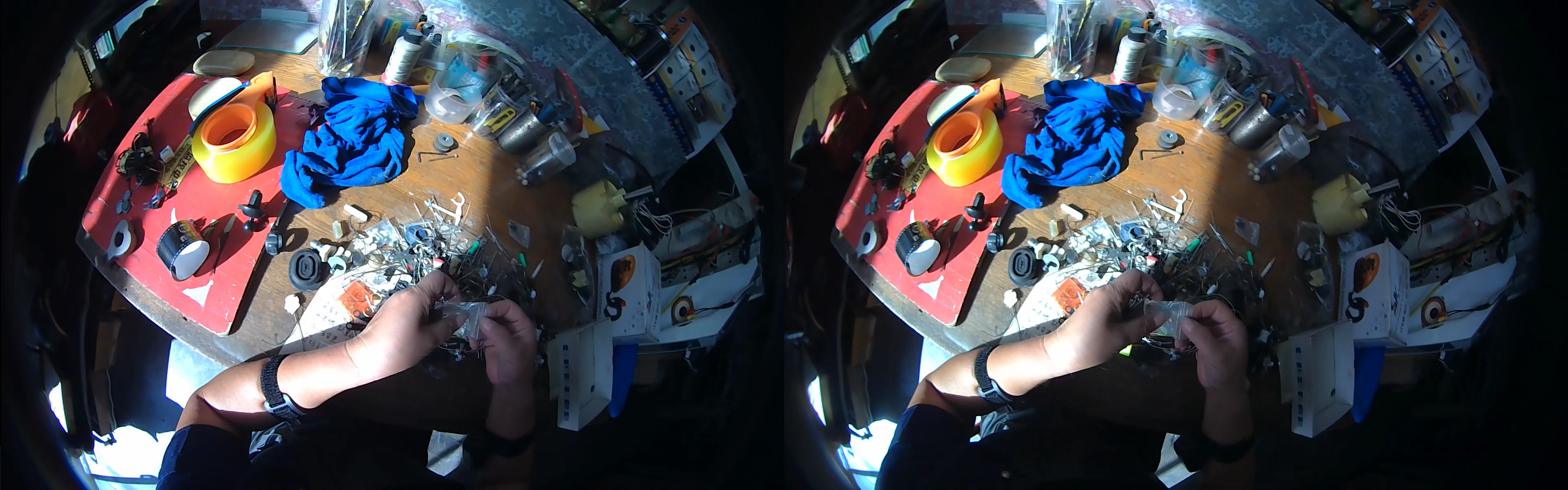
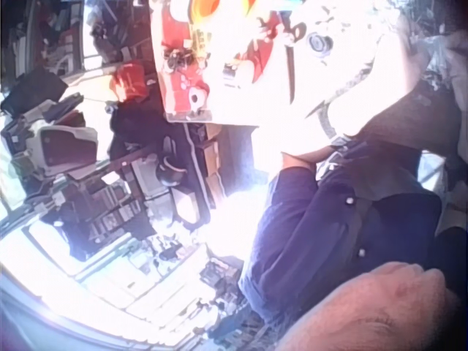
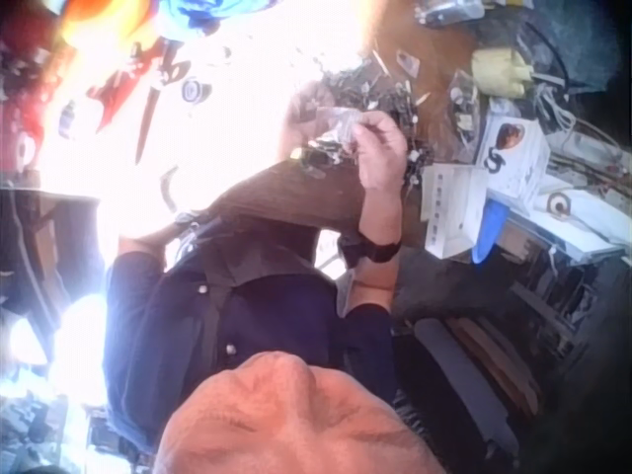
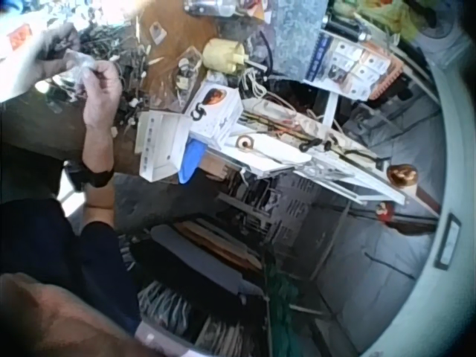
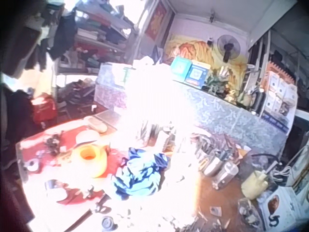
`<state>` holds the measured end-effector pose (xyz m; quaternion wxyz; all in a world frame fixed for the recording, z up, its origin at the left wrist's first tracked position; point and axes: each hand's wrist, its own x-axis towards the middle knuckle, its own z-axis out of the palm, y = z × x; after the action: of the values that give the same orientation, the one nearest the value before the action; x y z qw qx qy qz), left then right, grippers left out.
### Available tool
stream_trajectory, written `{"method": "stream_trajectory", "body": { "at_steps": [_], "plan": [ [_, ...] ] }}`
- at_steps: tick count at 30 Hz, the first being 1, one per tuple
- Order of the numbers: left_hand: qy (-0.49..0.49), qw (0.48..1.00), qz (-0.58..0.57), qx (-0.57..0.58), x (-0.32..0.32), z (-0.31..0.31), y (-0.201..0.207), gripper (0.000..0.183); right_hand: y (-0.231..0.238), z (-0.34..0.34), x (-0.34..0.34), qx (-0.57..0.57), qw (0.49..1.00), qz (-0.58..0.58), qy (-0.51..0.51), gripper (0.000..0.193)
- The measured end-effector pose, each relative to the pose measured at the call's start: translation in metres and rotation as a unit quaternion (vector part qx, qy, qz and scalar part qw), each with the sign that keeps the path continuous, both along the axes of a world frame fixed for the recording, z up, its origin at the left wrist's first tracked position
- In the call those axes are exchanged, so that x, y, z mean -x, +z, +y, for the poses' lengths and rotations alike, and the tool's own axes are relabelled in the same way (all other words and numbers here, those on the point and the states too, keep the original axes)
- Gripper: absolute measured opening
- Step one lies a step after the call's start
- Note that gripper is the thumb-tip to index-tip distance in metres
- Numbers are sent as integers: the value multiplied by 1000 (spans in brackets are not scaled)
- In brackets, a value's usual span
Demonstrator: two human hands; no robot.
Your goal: The person sorts through a pile of small electronic components and wires on a cluttered workbench. They pick up individual items, separate them, and place some into a small white box while continuing to sift through the pile.
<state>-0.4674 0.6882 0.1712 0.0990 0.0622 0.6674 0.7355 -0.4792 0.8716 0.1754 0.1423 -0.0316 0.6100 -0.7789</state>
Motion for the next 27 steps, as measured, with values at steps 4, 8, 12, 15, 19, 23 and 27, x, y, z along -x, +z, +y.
{"method": "stream_trajectory", "body": {
  "at_steps": [4,8,12,15,19,23,27],
  "plan": [
    [-28,997,-17,-71,3,-3,4,11,3,-1,5,-27,999,3,-19,7],
    [19,959,-131,-252,15,-28,14,18,6,4,11,-89,994,24,-51,5],
    [81,890,-205,-399,23,-46,22,43,6,5,9,-93,994,27,-58,6],
    [70,859,-237,-448,26,-47,22,40,5,3,4,-77,995,26,-60,11],
    [48,853,-255,-453,27,-48,14,33,5,3,-2,-74,994,47,-64,19],
    [37,839,-249,-482,29,-52,12,25,6,9,0,-90,991,67,-74,22],
    [81,842,-224,-484,30,-60,18,23,6,5,3,-230,961,90,-125,24]
  ]
}}
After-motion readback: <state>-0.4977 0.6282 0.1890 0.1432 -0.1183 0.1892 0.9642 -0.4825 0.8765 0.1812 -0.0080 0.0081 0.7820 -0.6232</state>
